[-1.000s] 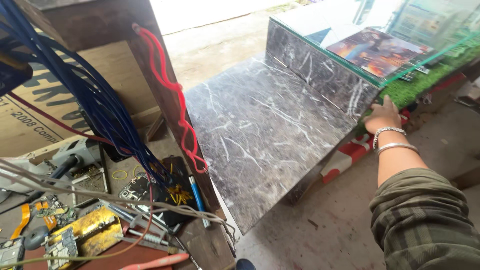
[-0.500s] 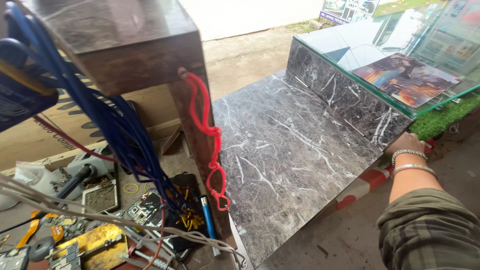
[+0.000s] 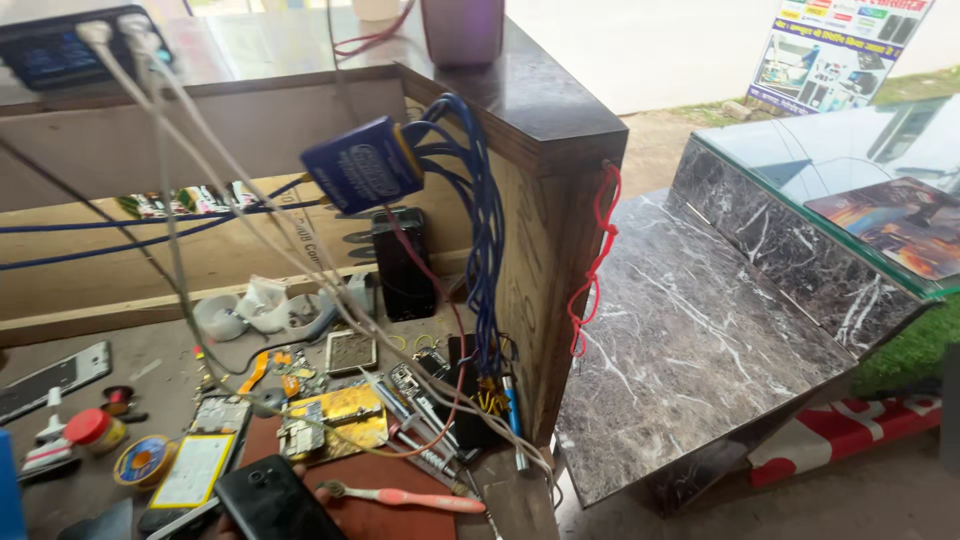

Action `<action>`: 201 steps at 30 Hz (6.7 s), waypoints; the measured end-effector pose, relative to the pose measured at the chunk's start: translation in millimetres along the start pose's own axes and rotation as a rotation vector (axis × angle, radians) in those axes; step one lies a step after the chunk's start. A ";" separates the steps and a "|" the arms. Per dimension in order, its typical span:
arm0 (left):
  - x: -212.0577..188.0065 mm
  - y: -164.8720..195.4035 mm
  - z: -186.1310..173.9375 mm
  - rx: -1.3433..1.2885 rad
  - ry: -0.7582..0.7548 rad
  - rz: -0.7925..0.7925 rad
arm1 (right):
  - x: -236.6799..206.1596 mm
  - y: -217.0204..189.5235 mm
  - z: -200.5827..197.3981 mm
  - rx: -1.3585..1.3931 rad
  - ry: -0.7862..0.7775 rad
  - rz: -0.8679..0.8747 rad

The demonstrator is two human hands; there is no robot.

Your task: The person wraps rubber bands around a phone at a glass display counter, then walks to a repair bench and uses a pry tool to open the phone's back cover and lift the battery out of the phone body.

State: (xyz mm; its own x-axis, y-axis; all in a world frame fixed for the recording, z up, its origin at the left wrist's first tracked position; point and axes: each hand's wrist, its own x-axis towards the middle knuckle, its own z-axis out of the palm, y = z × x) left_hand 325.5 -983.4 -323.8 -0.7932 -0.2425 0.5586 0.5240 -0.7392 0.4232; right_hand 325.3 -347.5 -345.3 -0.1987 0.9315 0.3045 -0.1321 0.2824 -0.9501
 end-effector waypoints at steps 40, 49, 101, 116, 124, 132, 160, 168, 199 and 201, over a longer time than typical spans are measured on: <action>-62.0 80.8 59.7 -0.016 0.185 -0.188 | -446.1 -174.0 54.6 0.330 -1.679 -0.044; -60.7 64.2 53.5 0.179 0.129 -0.231 | -439.0 -154.3 52.9 0.266 -1.689 -0.191; -71.5 41.9 52.4 0.546 0.488 -0.057 | -430.0 -136.0 14.7 0.565 -1.416 -0.601; -78.4 42.2 50.7 0.618 0.368 0.024 | -437.5 -141.0 3.7 0.408 -1.335 -0.749; -82.7 44.1 52.6 0.609 0.338 0.031 | -440.5 -141.9 2.4 0.390 -1.352 -0.719; -84.5 48.9 57.7 0.646 0.263 -0.015 | -443.9 -141.4 4.0 0.406 -1.388 -0.706; -58.7 32.1 76.0 0.313 0.341 0.197 | -467.8 -156.8 20.5 0.617 -1.248 -0.837; -63.2 31.5 77.4 0.223 0.273 0.165 | -469.4 -163.0 22.3 0.611 -1.273 -0.841; -57.8 41.5 84.9 0.155 0.167 0.025 | -469.6 -186.9 20.7 0.629 -1.285 -0.401; -63.1 40.3 79.8 0.272 0.181 0.007 | -457.6 -177.2 15.3 0.518 -1.319 -0.349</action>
State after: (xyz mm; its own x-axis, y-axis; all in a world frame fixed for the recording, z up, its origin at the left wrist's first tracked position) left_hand 421.4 -947.7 -285.0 -0.8188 -0.3730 0.4363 0.5739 -0.5479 0.6086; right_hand 424.8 -827.3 -315.2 -0.7741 -0.1288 0.6198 -0.6304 0.0674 -0.7734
